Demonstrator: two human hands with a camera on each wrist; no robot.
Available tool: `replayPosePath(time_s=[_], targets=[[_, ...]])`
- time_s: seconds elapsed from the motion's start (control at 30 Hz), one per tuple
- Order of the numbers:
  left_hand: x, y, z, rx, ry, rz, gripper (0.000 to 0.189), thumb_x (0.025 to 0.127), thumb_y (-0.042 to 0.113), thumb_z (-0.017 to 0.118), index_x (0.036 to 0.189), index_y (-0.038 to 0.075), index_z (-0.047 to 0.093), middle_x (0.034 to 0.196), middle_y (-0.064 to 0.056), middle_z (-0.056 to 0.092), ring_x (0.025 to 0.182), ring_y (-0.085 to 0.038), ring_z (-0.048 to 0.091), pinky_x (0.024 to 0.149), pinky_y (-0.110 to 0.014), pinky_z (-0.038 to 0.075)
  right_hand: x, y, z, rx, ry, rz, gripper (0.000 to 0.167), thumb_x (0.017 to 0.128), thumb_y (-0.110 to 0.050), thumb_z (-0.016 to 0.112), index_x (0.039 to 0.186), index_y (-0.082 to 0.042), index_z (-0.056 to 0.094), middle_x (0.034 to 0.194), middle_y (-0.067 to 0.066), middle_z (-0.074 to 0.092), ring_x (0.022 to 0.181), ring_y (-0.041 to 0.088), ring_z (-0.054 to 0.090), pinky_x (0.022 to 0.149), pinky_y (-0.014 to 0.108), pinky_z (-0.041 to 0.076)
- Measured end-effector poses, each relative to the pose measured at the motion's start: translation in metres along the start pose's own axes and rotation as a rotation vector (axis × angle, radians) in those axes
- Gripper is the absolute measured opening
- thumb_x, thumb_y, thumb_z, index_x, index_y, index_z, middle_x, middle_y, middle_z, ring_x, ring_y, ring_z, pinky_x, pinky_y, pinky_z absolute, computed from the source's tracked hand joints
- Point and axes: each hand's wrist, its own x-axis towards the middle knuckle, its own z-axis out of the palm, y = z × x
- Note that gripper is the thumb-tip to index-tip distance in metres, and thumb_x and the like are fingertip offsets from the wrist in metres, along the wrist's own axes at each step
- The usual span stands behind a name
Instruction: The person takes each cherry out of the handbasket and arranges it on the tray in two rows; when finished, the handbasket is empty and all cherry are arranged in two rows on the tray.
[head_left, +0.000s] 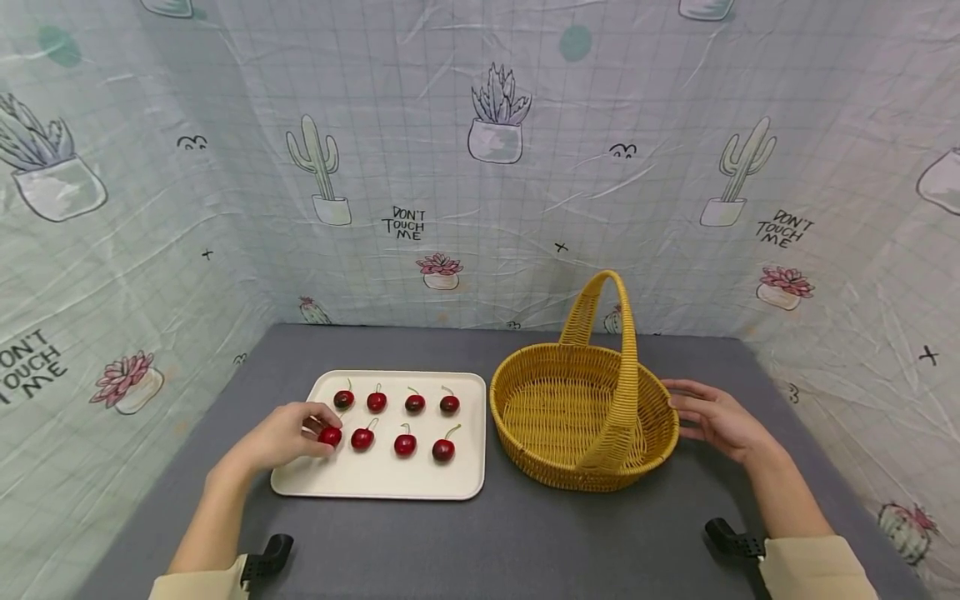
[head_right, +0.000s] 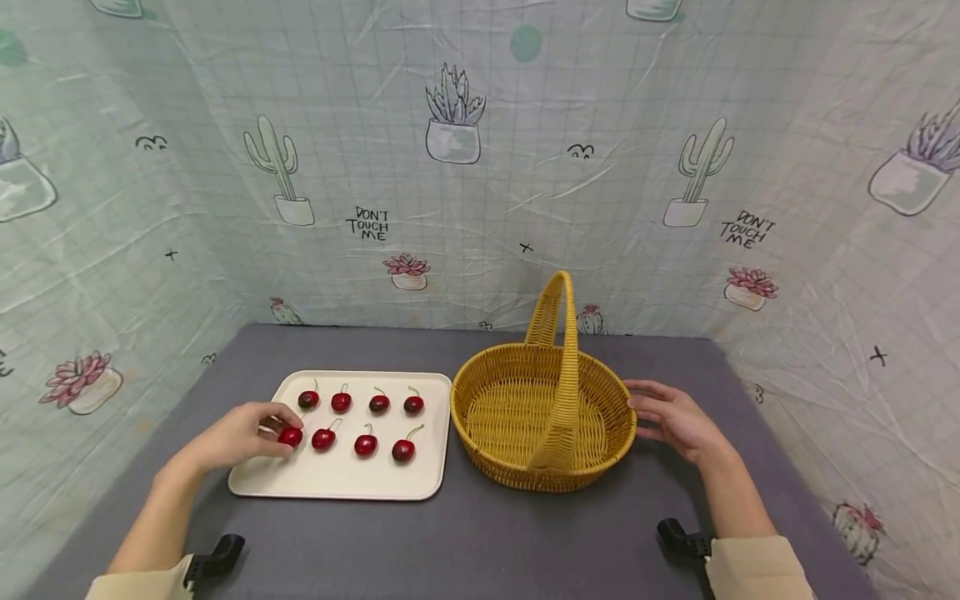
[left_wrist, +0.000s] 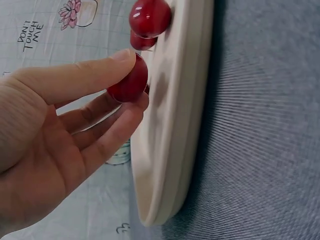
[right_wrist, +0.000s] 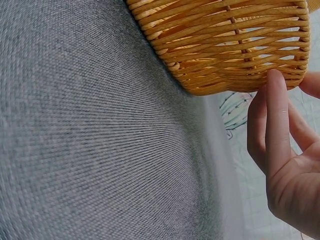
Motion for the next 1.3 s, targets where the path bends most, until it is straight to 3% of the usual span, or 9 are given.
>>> replayPosePath(time_s=[0.23, 0.7, 0.87, 1.03, 1.17, 1.3], targets=[[0.001, -0.006, 0.004, 0.029, -0.016, -0.042, 0.031, 0.077, 0.008, 0.089, 0.103, 0.007, 0.072, 0.089, -0.002, 0.066, 0.085, -0.019, 0.061, 0.072, -0.032, 0.049, 0.000, 0.000, 0.002, -0.003, 0.001, 0.004, 0.046, 0.107, -0.018, 0.059, 0.150, -0.008, 0.049, 0.119, -0.008, 0.067, 0.105, 0.012, 0.069, 0.087, 0.038, 0.058], [0.000, -0.008, 0.002, 0.006, -0.023, -0.037, 0.041, 0.076, 0.009, 0.089, 0.111, 0.005, 0.069, 0.092, -0.002, 0.064, 0.085, -0.019, 0.059, 0.073, -0.030, 0.048, -0.001, 0.003, 0.000, -0.054, 0.020, 0.006, 0.056, 0.107, -0.022, 0.059, 0.155, -0.001, 0.039, 0.119, -0.010, 0.065, 0.105, 0.012, 0.069, 0.087, 0.037, 0.058], [-0.001, -0.008, -0.002, -0.013, -0.028, -0.041, 0.043, 0.078, 0.012, 0.089, 0.115, 0.005, 0.068, 0.098, -0.003, 0.066, 0.090, -0.021, 0.061, 0.074, -0.030, 0.049, 0.000, 0.001, 0.001, -0.060, 0.031, -0.004, 0.059, 0.107, -0.022, 0.059, 0.155, 0.002, 0.037, 0.119, -0.009, 0.065, 0.104, 0.011, 0.069, 0.087, 0.038, 0.058], [-0.003, -0.008, -0.007, -0.013, -0.039, -0.041, 0.043, 0.080, 0.013, 0.088, 0.117, 0.005, 0.068, 0.108, -0.004, 0.068, 0.099, -0.025, 0.063, 0.082, -0.040, 0.051, -0.001, 0.000, 0.002, -0.072, 0.031, 0.005, 0.061, 0.107, -0.023, 0.059, 0.156, 0.004, 0.034, 0.119, -0.009, 0.064, 0.104, 0.011, 0.068, 0.087, 0.040, 0.058], [-0.005, -0.007, -0.011, 0.001, -0.023, -0.039, 0.041, 0.082, 0.015, 0.087, 0.117, 0.004, 0.068, 0.113, -0.006, 0.068, 0.102, -0.027, 0.063, 0.086, -0.044, 0.052, -0.002, -0.001, 0.002, -0.078, 0.020, 0.007, 0.061, 0.107, -0.023, 0.059, 0.156, 0.005, 0.034, 0.120, -0.008, 0.064, 0.105, 0.013, 0.069, 0.088, 0.042, 0.058], [-0.005, -0.009, -0.013, 0.019, 0.032, -0.028, 0.035, 0.087, 0.015, 0.083, 0.116, 0.004, 0.068, 0.113, -0.008, 0.068, 0.101, -0.026, 0.064, 0.085, -0.043, 0.052, -0.003, -0.001, -0.001, -0.093, 0.005, 0.003, 0.060, 0.108, -0.024, 0.057, 0.156, 0.005, 0.035, 0.123, -0.007, 0.064, 0.106, 0.014, 0.069, 0.089, 0.043, 0.057]])
